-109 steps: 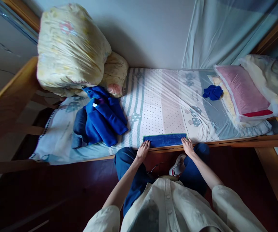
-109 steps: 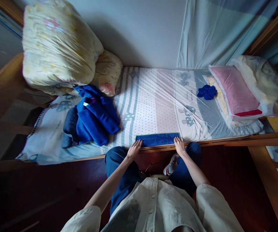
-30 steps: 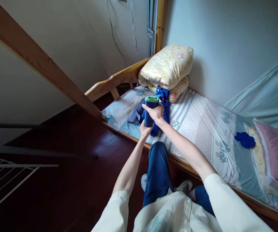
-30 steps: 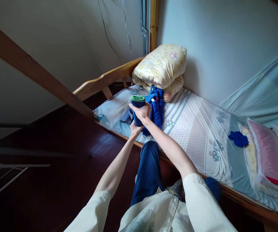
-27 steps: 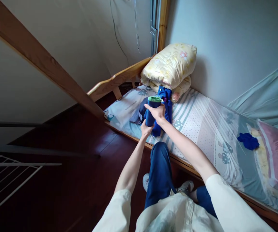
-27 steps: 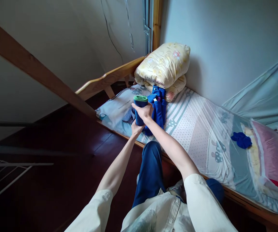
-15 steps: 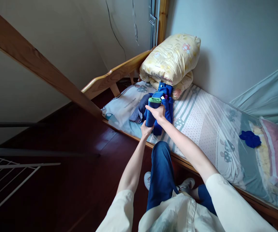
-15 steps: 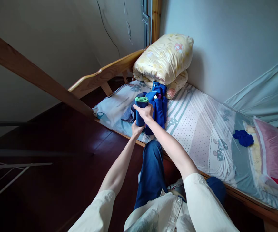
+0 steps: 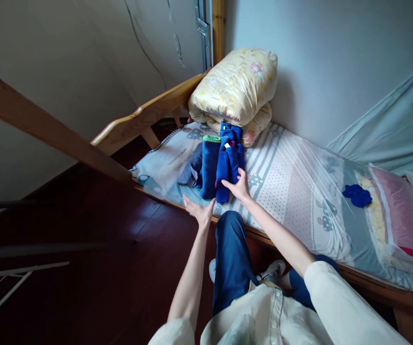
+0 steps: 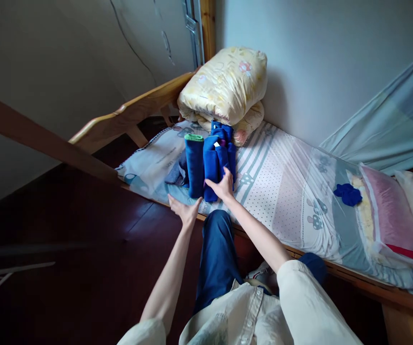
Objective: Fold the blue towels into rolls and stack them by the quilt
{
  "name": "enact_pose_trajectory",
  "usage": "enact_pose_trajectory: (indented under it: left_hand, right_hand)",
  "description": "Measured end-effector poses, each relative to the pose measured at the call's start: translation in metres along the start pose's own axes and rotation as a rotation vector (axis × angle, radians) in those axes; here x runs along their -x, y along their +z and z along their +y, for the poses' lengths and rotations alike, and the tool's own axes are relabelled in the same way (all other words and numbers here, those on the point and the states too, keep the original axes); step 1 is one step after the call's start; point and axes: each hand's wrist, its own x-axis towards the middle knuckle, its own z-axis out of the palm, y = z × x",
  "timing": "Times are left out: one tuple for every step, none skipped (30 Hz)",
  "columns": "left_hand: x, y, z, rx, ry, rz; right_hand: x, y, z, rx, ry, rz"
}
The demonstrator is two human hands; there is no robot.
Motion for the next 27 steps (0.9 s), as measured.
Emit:
enact_pose_trajectory:
  left_hand:
    - [0.022,-0.005,-0.003,-0.026,0.023,0.014]
    - [0.047,-0.008,-0.005,-0.037,0.058,-0.006]
    - [0.072,-0.011,-0.006,-0.040,0.107,-0.095]
    - [0.096,-0.013,-0.006,-0.044,0.171,-0.228]
    - [0.120,-0.013,-0.004,-0.062,0.265,-0.386]
    - [0.141,-0.013,0.000,-0.093,0.375,-0.545]
    - [0.159,-0.010,0.004,-0.118,0.476,-0.686]
    - [0.174,-0.006,0.008,-0.143,0.564,-0.809]
    - [0.187,0.000,0.013,-0.162,0.631,-0.907]
    - [0.198,0.008,0.017,-0.176,0.677,-0.983]
    - [0.208,0.017,0.022,-0.190,0.711,-1.044]
    - [0.217,0.028,0.026,-0.204,0.742,-1.091]
    - [0.226,0.040,0.030,-0.216,0.778,-1.130]
    - [0.235,0.052,0.034,-0.223,0.816,-1.162]
    - [0.244,0.066,0.038,-0.226,0.855,-1.186]
    - [0.253,0.080,0.042,-0.223,0.888,-1.206]
    - [0.263,0.095,0.046,-0.218,0.916,-1.222]
    - [0.273,0.110,0.049,-0.214,0.937,-1.233]
    - [0.282,0.125,0.051,-0.212,0.953,-1.240]
    - [0.290,0.140,0.053,-0.214,0.964,-1.241]
    - [0.298,0.155,0.054,-0.219,0.966,-1.236]
    - [0.304,0.170,0.055,-0.227,0.959,-1.224]
    - [0.309,0.185,0.054,-0.238,0.941,-1.205]
    - [0.313,0.200,0.054,-0.250,0.915,-1.179]
    - [0.315,0.213,0.052,-0.262,0.882,-1.148]
    - [0.316,0.225,0.050,-0.273,0.848,-1.111]
    - [0.316,0.235,0.048,-0.279,0.819,-1.071]
  right_hand:
    - [0.019,-0.022,0.021,-0.010,0.066,0.026]
    - [0.041,-0.046,0.043,-0.021,0.133,0.024]
    - [0.064,-0.072,0.065,-0.028,0.212,0.014]
    - [0.089,-0.100,0.086,-0.026,0.298,0.010]
    - [0.114,-0.130,0.105,-0.012,0.386,0.025]
    - [0.141,-0.160,0.123,0.003,0.455,0.068]
    - [0.167,-0.191,0.140,0.016,0.508,0.144]
    - [0.194,-0.220,0.154,0.022,0.540,0.232]
    - [0.220,-0.248,0.166,0.024,0.564,0.330]
    - [0.246,-0.274,0.177,0.017,0.573,0.420]
    - [0.272,-0.298,0.185,0.001,0.578,0.517]
    - [0.295,-0.317,0.192,-0.041,0.582,0.611]
    - [0.316,-0.334,0.197,-0.102,0.579,0.691]
    - [0.334,-0.347,0.201,-0.164,0.577,0.758]
    - [0.349,-0.357,0.203,-0.221,0.575,0.809]
    - [0.360,-0.365,0.205,-0.264,0.576,0.845]
    - [0.367,-0.371,0.207,-0.289,0.583,0.872]
    - [0.371,-0.375,0.210,-0.299,0.595,0.891]
    - [0.373,-0.377,0.212,-0.300,0.609,0.908]
    - [0.373,-0.379,0.216,-0.296,0.624,0.925]
    - [0.372,-0.379,0.220,-0.290,0.639,0.939]
    - [0.370,-0.380,0.226,-0.280,0.649,0.954]
    - [0.367,-0.381,0.231,-0.266,0.649,0.970]
    - [0.364,-0.382,0.238,-0.247,0.639,0.984]
    - [0.360,-0.386,0.245,-0.222,0.621,0.992]
    - [0.354,-0.392,0.252,-0.192,0.601,0.992]
    - [0.347,-0.400,0.260,-0.156,0.581,0.983]
